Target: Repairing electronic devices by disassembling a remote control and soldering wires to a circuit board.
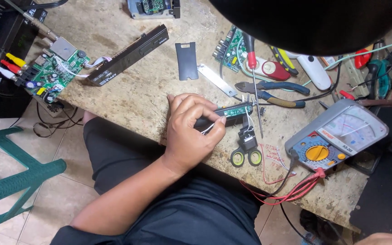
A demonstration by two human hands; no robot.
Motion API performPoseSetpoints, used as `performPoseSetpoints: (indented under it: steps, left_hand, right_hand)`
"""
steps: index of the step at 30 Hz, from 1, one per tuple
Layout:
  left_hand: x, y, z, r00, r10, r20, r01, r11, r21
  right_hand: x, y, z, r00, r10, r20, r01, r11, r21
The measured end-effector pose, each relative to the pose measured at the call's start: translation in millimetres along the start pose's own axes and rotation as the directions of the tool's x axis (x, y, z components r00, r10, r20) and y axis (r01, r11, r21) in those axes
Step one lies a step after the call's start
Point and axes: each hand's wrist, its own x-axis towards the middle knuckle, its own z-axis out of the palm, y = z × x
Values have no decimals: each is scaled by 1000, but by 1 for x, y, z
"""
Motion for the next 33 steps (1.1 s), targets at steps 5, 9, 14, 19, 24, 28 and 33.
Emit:
performPoseSetpoints:
  steps: [5, 9, 14, 19, 24, 28, 33]
  left_hand:
    - [3, 2, 0, 1000, -7, 1, 7, 1000, -4]
    - [4, 3, -1, 1000, -17, 0, 17, 1000, -4]
    - [0, -2, 3, 1000, -12, 22, 10, 995, 100]
    - [0, -3, 3, 1000, -15, 27, 12, 994, 110]
    - [0, -2, 3, 998, -38, 42, 34, 994, 106]
    - [0, -5, 3, 999, -24, 33, 21, 994, 104]
    - [0, -4, 2, 998, -32, 50, 28, 996, 89]
  right_hand:
    - [-5, -8, 3, 1000, -27, 12, 27, 999, 45]
    - [-10, -18, 7, 998, -57, 20, 54, 994, 95]
    - [-20, -60, 27, 991, -61, 120, 46, 991, 124]
    - [-15, -103, 58, 974, -164, 156, 126, 966, 227]
    - [-50, -132, 73, 938, -271, 214, 213, 942, 259]
    - [-60, -134, 71, 937, -136, 321, 74, 977, 200]
    - [-64, -132, 76, 929, -150, 339, 80, 974, 212]
